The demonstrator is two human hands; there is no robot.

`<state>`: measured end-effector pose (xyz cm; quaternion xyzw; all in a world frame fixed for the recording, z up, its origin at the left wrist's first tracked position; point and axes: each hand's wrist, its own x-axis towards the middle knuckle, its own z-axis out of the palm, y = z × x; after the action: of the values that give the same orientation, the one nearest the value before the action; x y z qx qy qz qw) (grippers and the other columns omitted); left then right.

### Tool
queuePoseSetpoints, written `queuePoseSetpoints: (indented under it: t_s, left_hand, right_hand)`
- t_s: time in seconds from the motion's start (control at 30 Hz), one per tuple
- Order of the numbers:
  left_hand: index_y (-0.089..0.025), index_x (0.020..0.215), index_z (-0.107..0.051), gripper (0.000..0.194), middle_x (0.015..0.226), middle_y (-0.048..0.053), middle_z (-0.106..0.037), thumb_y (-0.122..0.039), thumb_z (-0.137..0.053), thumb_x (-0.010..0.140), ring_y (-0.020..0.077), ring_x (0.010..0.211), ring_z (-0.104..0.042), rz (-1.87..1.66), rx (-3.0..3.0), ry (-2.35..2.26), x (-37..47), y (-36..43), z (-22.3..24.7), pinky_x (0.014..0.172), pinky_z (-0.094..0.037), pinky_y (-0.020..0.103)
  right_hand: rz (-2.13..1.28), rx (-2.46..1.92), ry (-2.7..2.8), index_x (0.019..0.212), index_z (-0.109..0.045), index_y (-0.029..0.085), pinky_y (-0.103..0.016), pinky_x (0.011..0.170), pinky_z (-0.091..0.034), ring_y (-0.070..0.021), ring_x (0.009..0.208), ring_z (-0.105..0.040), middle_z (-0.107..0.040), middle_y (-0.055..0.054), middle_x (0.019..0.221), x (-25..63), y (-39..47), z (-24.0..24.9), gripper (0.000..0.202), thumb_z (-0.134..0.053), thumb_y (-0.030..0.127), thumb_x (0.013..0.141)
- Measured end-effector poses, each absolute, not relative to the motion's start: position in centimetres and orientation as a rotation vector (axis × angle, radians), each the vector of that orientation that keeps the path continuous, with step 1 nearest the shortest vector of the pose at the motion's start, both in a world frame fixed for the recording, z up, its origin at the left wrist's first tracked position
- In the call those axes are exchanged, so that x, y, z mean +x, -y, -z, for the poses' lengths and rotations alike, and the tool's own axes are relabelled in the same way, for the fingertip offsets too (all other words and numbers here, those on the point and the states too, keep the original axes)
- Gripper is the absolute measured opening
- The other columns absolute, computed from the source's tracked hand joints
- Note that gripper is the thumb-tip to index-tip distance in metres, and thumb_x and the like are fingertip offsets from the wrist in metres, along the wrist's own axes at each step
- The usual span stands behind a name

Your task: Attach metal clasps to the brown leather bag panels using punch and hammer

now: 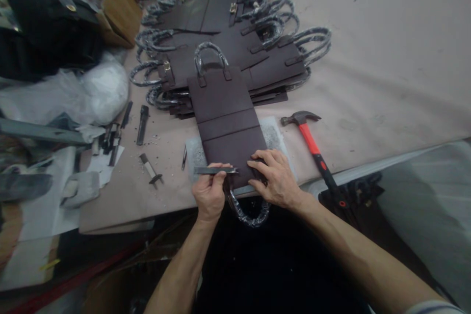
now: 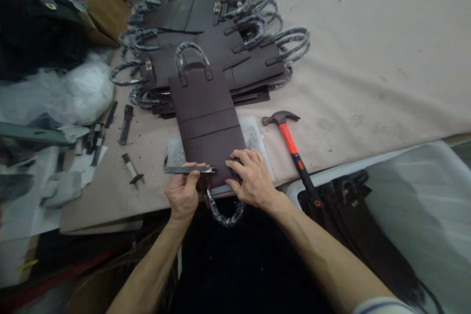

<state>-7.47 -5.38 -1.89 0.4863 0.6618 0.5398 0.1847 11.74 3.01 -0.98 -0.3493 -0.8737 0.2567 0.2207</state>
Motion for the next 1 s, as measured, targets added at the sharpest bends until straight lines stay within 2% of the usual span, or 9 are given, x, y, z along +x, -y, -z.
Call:
queuePoseSetpoints:
  t_s: [0.17,1.0]
  left_hand:
    - [-0.018,0.099,-0.076,0.014,0.094,0.006,-0.08,-0.029,-0.067,0.094,0.0192,0.086,-0.077,-1.36,1.614,-1.815,-7.5,4.9,1.6,0.083,-0.064,0.03]
    - [-0.017,0.097,-0.073,0.014,0.09,0.005,-0.079,-0.024,-0.062,0.096,0.0177,0.081,-0.076,-1.326,1.848,-1.9,-6.3,4.3,1.3,0.078,-0.062,0.026]
  right_hand:
    - [-0.719,-0.963,2.408,0.126,-0.066,0.022,-0.058,0.11,-0.037,-0.034,0.123,-0.048,-0.058,-0.013,0.132,11.8,-3.1,1.0,0.044,-0.073,0.031,0.083]
    - [-0.664,-0.947,2.414,0.123,-0.065,0.02,-0.056,0.111,-0.037,-0.0331,0.121,-0.05,-0.058,-0.014,0.132,11.9,-3.0,1.2,0.042,-0.073,0.03,0.084]
